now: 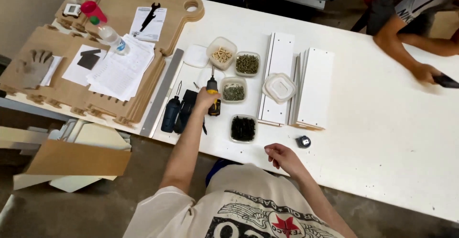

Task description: Assembling a wooden drawer frame by aligning boards and driving screws with a power drill

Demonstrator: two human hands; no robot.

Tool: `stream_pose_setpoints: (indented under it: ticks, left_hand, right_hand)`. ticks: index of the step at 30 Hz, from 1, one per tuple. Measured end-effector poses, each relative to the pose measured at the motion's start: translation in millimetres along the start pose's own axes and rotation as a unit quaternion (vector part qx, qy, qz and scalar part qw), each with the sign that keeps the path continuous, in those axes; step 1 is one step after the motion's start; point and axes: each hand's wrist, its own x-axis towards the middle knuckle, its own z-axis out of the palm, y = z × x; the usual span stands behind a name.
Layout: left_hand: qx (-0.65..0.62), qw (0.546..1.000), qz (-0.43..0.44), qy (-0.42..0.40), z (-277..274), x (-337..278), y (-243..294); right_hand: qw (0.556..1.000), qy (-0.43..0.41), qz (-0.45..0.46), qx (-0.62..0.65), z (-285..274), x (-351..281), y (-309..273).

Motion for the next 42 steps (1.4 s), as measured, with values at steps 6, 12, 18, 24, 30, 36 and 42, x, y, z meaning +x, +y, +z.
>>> stream_pose_setpoints:
  ticks: [6,12,18,24,30,36,42]
  left_hand:
    - [-0.052,0.996,0.029,0.061,-8,-121,82]
    - [-0.285,0.952,0.096,0.052,37,-222,136]
    - [-0.247,0.925,0.288,0.006,18,-251,162]
    - [-0.437,0.853,0.247,-0.145,16,-194,154]
    - [-0.435,0.851,0.246,-0.16,29,-197,157]
    - [-0.42,0.857,0.25,-0.163,28,-193,155]
    - [-0.489,0.832,0.183,-0.188,18,-200,152]
  right_hand:
    - [0.962,0.022,-0.195,-0.188,13,50,-32]
    - [0.761,0.093,-0.588,-0.26,49,100,-97]
    - [0.883,0.089,-0.447,-0.113,4,136,-15]
    - [0.947,0.064,-0.312,-0.033,-18,133,52]
    - [0.902,-0.088,-0.423,0.018,-45,112,21]
    - [0.884,-0.084,-0.458,0.038,-45,105,20]
    - [0.872,-0.163,-0.45,0.101,-39,41,-51]
